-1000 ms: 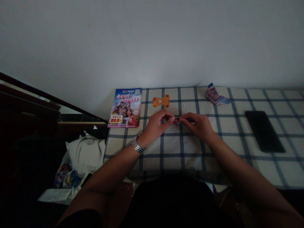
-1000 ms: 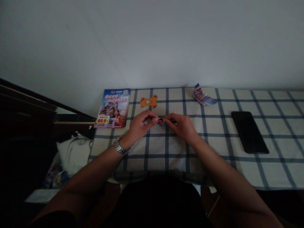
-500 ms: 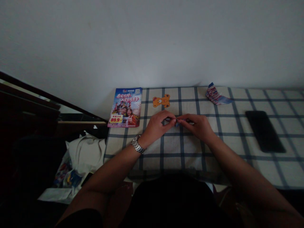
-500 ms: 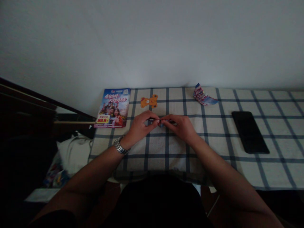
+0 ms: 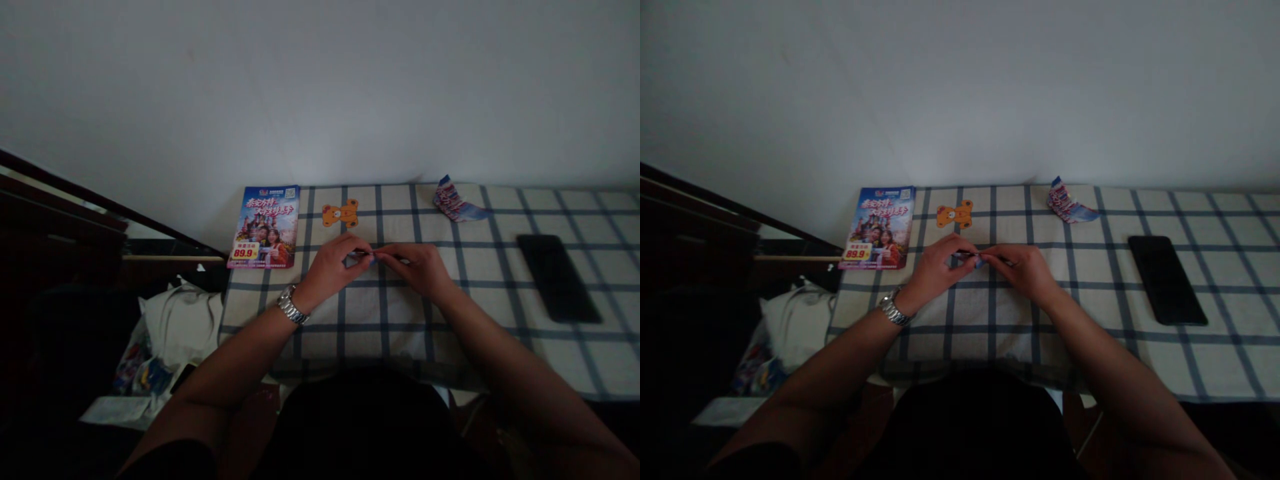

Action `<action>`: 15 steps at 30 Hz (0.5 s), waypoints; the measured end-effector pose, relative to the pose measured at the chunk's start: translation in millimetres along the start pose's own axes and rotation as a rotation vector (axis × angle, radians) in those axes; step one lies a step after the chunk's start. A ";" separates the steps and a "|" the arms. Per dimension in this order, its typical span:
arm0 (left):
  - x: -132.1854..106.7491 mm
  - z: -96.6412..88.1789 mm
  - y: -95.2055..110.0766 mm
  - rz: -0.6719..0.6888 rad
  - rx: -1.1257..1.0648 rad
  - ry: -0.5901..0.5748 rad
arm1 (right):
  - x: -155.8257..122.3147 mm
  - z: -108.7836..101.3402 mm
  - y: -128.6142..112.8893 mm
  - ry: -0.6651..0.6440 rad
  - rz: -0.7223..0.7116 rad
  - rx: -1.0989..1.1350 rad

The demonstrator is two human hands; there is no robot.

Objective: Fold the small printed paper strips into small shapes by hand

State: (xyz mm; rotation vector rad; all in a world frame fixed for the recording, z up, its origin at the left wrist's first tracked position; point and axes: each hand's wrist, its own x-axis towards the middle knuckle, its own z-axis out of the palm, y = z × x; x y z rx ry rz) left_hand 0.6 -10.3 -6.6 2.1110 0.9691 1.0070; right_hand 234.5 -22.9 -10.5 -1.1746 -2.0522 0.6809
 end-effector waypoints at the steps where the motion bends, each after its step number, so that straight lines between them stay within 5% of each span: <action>1: 0.2 -0.2 0.4 0.002 0.006 -0.004 | -0.2 0.6 0.1 0.003 -0.003 0.001; 15: 2.4 -2.5 -2.6 0.023 -0.021 0.072 | 4.0 -5.3 -2.5 0.051 0.097 0.099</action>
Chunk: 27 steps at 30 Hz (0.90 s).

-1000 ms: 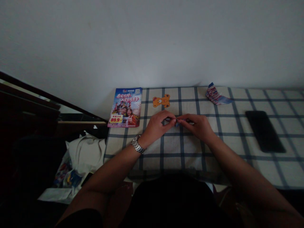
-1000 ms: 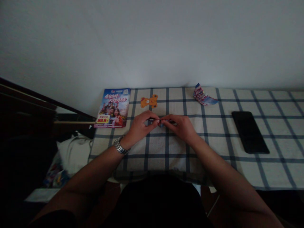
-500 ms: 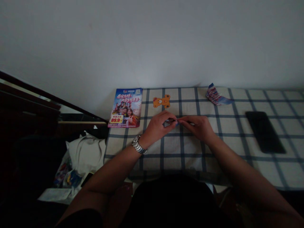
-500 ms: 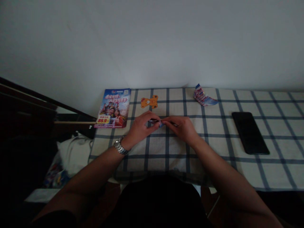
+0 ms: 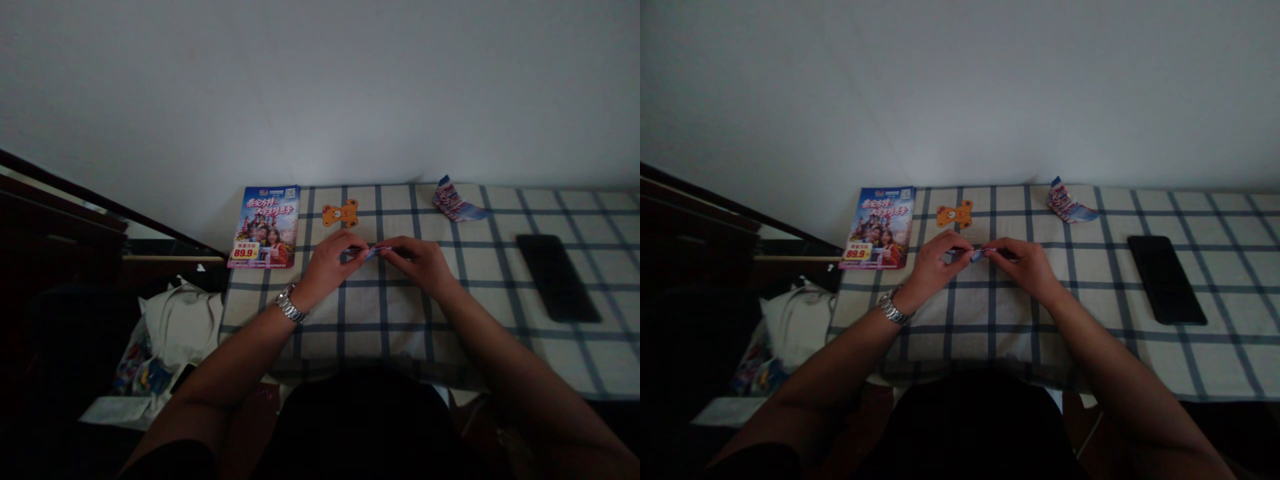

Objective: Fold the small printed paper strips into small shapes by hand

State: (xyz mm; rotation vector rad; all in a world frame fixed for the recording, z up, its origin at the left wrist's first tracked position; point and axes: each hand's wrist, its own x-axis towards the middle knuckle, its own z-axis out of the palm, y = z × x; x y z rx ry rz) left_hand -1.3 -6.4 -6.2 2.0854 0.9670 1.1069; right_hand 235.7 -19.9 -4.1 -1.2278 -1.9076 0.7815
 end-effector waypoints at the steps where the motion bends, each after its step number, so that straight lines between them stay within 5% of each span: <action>1: -0.2 0.5 0.1 -0.002 -0.003 0.000 | -0.3 0.5 0.6 -0.002 -0.003 0.006; 17: -1.1 1.6 2.8 0.014 0.035 -0.035 | -3.2 1.8 1.0 -0.029 -0.096 -0.028; 27: -0.7 -0.7 -5.6 -0.016 -0.010 -0.010 | 1.1 -1.0 -0.4 0.064 0.011 0.080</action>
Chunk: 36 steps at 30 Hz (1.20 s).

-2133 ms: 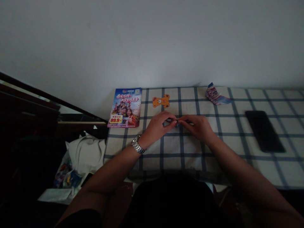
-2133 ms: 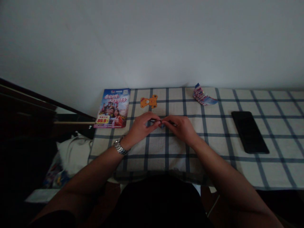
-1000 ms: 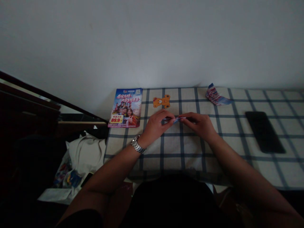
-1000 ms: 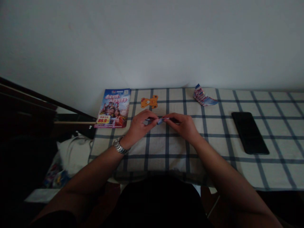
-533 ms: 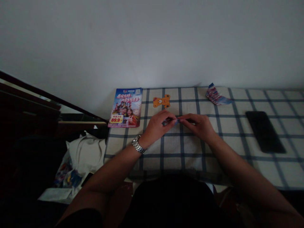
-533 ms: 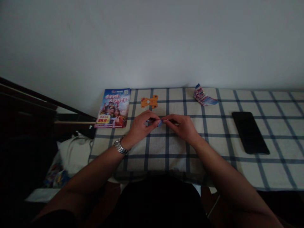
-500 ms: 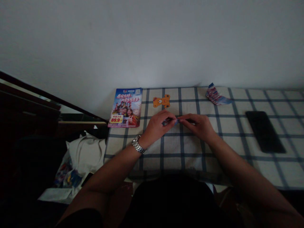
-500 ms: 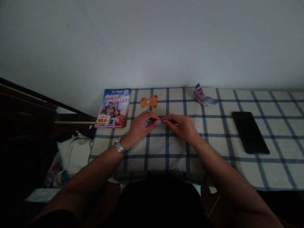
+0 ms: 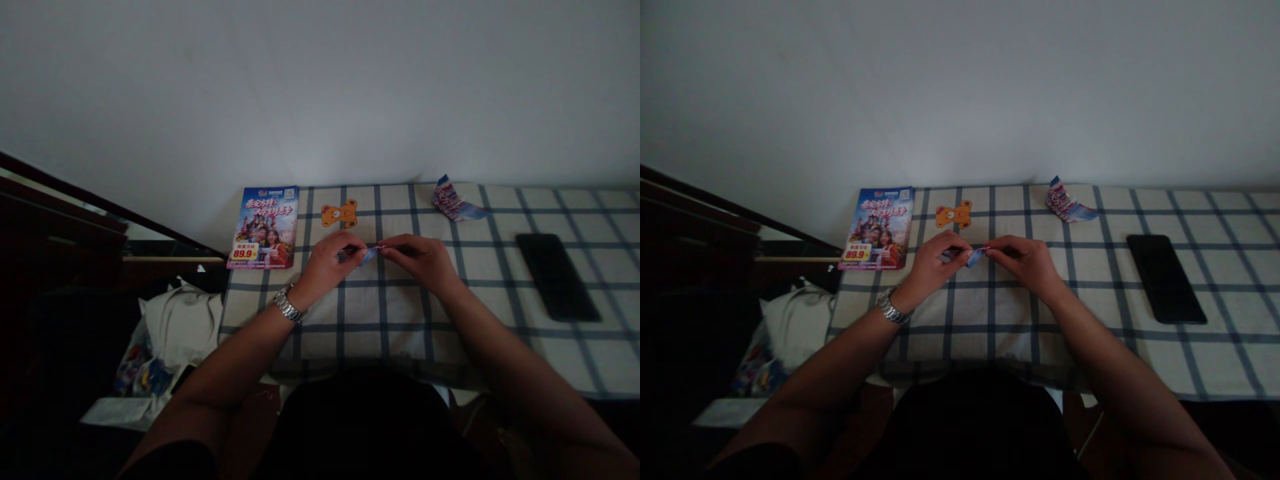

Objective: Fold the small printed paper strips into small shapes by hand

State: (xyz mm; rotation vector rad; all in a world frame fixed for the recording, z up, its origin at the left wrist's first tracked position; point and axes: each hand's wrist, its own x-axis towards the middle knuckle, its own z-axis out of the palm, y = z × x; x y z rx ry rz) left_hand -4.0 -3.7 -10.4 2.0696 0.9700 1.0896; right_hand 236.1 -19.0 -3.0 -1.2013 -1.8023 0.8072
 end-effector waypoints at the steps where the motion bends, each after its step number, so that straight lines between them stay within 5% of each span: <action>1: 0.0 -0.3 -0.1 -0.002 0.003 0.001 | 0.0 -0.2 -0.2 0.005 0.000 0.014; 17: 0.9 -2.3 1.8 0.005 0.040 -0.014 | 0.1 -2.5 -3.1 -0.006 -0.102 -0.030; 36: 0.4 -1.2 0.7 -0.014 -0.002 0.017 | -0.5 -2.9 -0.9 -0.032 0.073 0.120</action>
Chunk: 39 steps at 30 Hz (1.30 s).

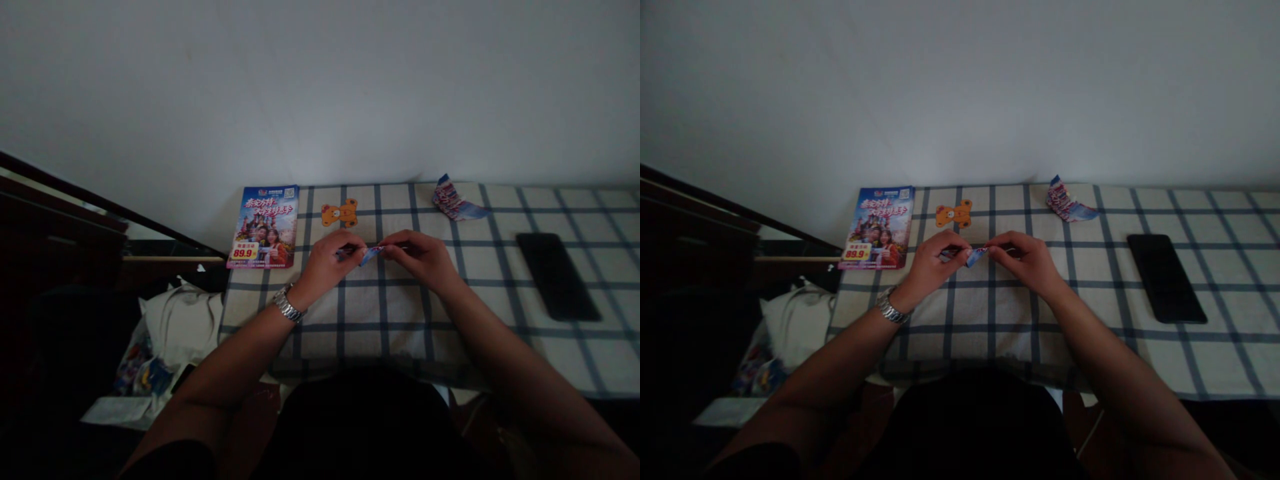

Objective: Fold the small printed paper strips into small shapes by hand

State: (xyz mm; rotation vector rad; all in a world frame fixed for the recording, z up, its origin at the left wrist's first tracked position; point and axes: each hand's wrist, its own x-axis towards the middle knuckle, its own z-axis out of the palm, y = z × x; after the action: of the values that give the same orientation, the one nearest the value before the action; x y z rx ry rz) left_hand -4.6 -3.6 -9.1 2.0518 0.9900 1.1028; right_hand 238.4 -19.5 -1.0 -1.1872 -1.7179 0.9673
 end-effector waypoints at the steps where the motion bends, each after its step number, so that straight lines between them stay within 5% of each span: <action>1: 0.1 0.1 -0.4 0.002 0.000 0.001 | 0.0 0.2 0.6 0.000 -0.002 0.013; 39: -1.2 7.1 7.7 -0.005 -0.028 -0.037 | -0.1 12.1 6.7 -0.075 0.075 0.169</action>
State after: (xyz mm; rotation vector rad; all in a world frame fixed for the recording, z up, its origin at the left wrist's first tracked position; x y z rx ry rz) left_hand 3.6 -9.8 -7.0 2.0388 0.9555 1.0668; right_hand 229.5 -19.5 -11.6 -1.1236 -1.6240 1.1912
